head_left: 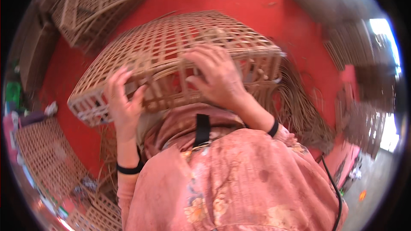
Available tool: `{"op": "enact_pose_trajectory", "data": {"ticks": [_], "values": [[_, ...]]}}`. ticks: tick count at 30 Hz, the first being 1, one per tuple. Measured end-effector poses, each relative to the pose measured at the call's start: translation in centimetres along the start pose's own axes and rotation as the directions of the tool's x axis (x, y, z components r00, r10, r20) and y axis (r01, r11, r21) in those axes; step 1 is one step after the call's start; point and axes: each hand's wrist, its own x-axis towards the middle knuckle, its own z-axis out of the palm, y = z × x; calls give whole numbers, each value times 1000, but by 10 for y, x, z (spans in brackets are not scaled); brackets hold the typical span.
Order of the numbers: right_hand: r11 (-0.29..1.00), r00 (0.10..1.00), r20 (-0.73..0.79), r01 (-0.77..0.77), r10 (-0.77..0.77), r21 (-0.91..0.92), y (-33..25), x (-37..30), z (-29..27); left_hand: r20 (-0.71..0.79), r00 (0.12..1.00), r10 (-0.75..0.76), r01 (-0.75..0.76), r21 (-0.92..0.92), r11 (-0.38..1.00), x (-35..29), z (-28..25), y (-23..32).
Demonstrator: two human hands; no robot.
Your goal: The recorder is weaving bamboo strips onto a wooden or bamboo furniture frame to create a bench or chair back.
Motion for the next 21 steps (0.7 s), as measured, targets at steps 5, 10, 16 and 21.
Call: {"op": "enact_pose_trajectory", "data": {"ticks": [5,10,16,21], "values": [[999,987,-154,45,-41,27,11,-24,-8,2,1000,-22,22,2,1000,0,1,0],[979,915,-390,-165,106,-120,36,-56,-49,-9,1000,-13,13,-19,1000,10,6,8],[935,924,-355,-245,144,-257,71,-68,-74,44,986,159,-159,-3,987,25,24,46],[877,954,-269,-238,131,-418,90,-67,-74,79,979,189,-196,97,976,33,41,58]]}}
